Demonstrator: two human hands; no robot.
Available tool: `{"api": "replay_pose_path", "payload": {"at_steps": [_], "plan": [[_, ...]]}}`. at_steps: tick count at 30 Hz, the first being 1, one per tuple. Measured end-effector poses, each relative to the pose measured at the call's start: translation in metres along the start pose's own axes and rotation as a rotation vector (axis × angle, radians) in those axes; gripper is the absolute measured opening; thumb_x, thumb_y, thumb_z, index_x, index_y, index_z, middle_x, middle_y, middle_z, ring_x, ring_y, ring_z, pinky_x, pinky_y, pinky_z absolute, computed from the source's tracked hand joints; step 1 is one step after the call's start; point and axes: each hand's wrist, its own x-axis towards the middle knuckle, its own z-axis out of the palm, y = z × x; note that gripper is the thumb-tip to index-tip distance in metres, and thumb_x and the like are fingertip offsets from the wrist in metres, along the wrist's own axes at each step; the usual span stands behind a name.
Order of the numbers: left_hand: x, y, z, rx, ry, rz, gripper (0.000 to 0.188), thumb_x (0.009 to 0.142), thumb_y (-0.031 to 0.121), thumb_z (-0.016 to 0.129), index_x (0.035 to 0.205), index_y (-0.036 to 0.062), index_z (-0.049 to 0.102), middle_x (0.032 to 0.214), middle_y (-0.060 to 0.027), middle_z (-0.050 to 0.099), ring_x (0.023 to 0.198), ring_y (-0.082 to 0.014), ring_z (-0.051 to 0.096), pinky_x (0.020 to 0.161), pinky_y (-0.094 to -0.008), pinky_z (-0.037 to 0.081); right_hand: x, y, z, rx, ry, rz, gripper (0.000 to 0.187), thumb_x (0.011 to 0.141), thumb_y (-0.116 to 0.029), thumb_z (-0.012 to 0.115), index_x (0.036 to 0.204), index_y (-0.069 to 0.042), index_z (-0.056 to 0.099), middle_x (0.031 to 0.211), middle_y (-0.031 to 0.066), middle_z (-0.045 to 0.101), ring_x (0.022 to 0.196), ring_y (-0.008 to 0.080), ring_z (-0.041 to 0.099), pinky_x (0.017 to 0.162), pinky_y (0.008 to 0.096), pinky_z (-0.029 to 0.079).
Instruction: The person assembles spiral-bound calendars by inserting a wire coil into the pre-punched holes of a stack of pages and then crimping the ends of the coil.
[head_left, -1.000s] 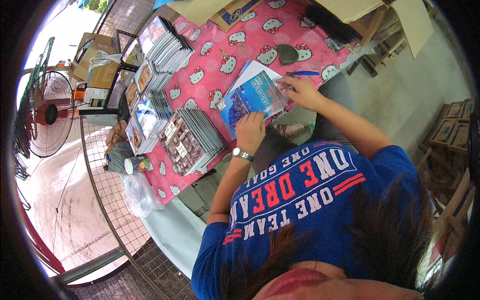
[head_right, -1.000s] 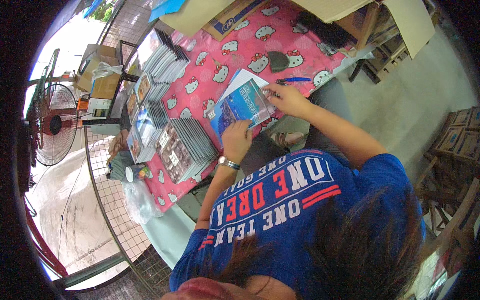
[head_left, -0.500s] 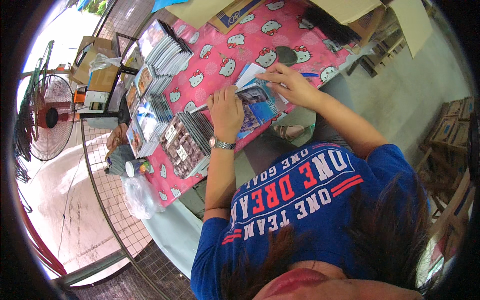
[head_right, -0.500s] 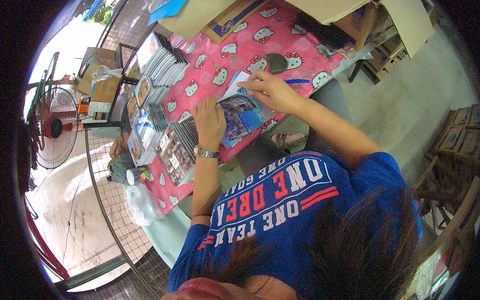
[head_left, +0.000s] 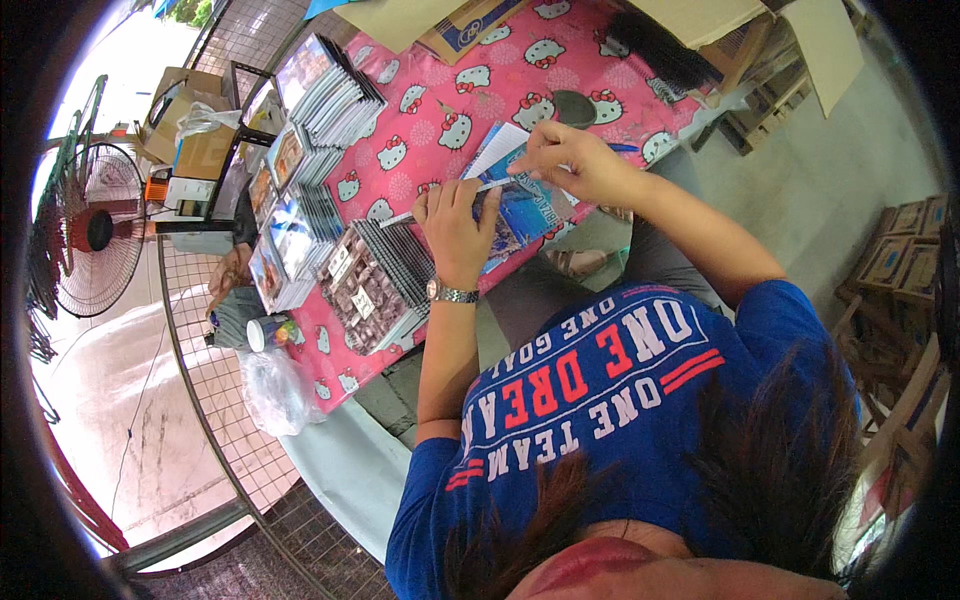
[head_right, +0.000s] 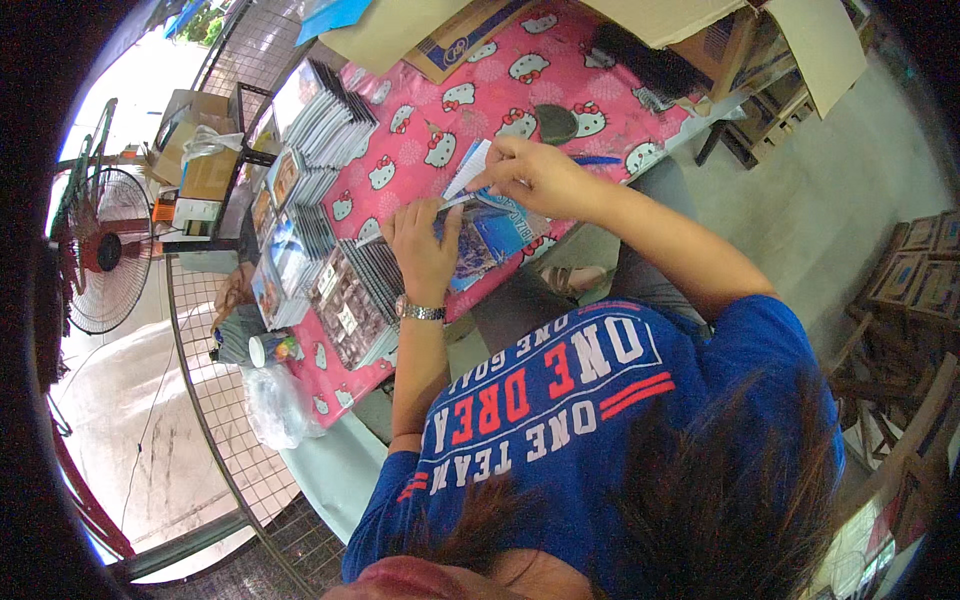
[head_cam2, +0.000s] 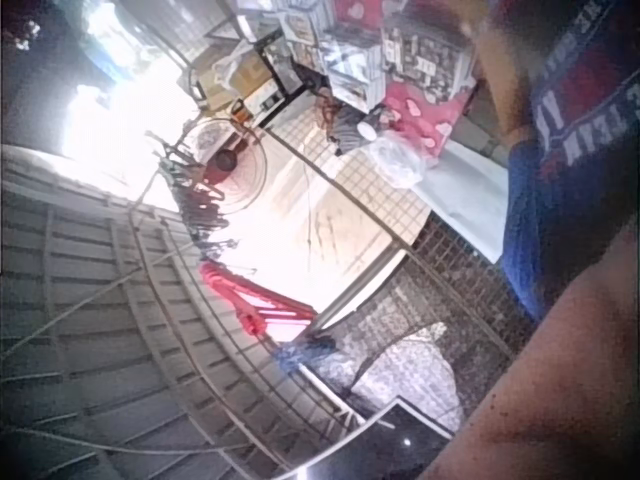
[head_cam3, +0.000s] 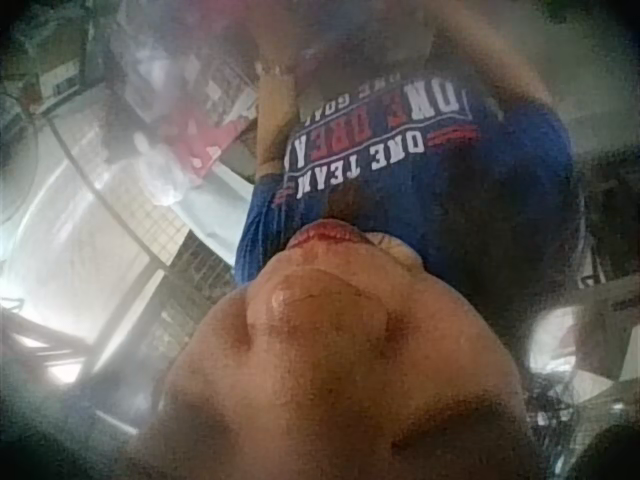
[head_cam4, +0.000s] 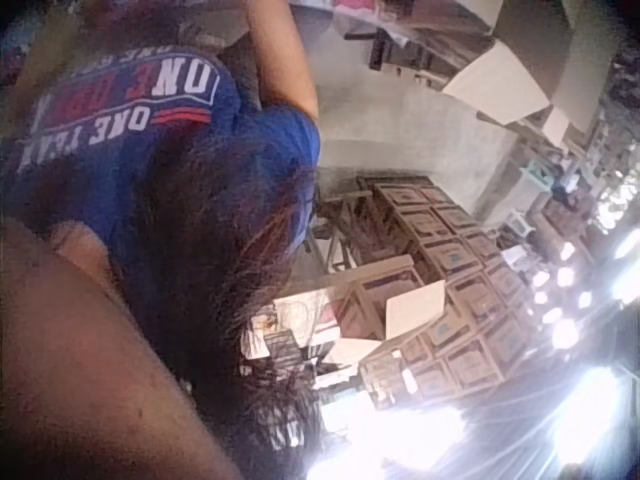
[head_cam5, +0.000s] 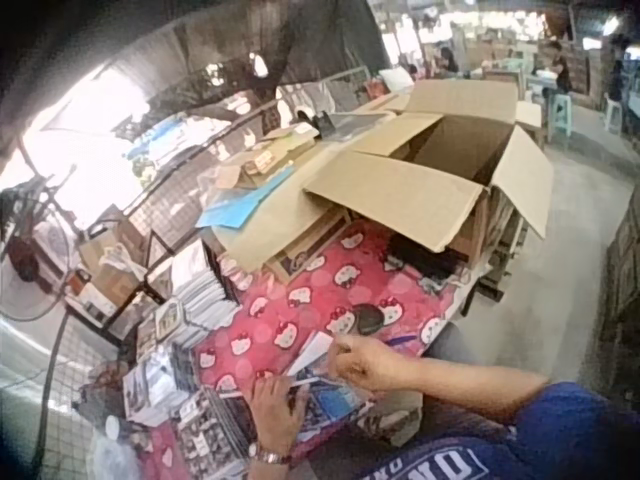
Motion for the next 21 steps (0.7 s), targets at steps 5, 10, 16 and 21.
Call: {"api": "replay_pose_path", "payload": {"at_steps": [5,10,16,21], "plan": [[-0.002,0.000,0.001,-0.024,0.025,-0.004,0.023,0.084,0.029,0.068,0.094,0.0083,0.065,0.092,-0.0068,0.065,0.092,-0.0269,0.058,0.087,-0.0415,0.036,-0.002,-0.005,0.008,-0.013,0.124,0.054,0.029,0.080,0.003,0.063,0.104,-0.011,0.072,0.091,0.0106,0.056,0.083,0.0268,0.060,0.073,0.0353,0.051],[-0.001,-0.001,0.000,-0.032,0.027,0.003,0.023,0.084,0.029,0.068,0.094,0.0083,0.065,0.091,-0.0075,0.065,0.092,-0.0267,0.058,0.087,-0.0413,0.036,-0.002,-0.004,0.008,-0.014,0.061,0.019,0.035,0.082,0.007,0.060,0.111,-0.009,0.070,0.093,0.0077,0.054,0.086,0.0197,0.060,0.075,0.0318,0.050],[0.000,-0.004,0.003,-0.077,0.012,0.073,0.022,0.082,0.030,0.070,0.090,0.0108,0.064,0.089,-0.0048,0.063,0.090,-0.0249,0.057,0.090,-0.0417,0.035,-0.006,0.004,0.018,0.090,0.049,0.064,0.035,0.081,0.005,0.063,0.112,-0.010,0.069,0.094,0.0088,0.054,0.089,0.0223,0.058,0.079,0.0344,0.049],[0.003,-0.003,0.001,-0.084,0.039,0.069,0.019,0.080,0.025,0.073,0.087,0.0092,0.065,0.087,-0.0051,0.066,0.088,-0.0252,0.059,0.087,-0.0387,0.036,-0.017,-0.004,0.009,-0.009,0.063,0.055,0.035,0.081,0.006,0.062,0.111,-0.010,0.069,0.090,0.0088,0.053,0.086,0.0229,0.058,0.076,0.0326,0.049]]}}
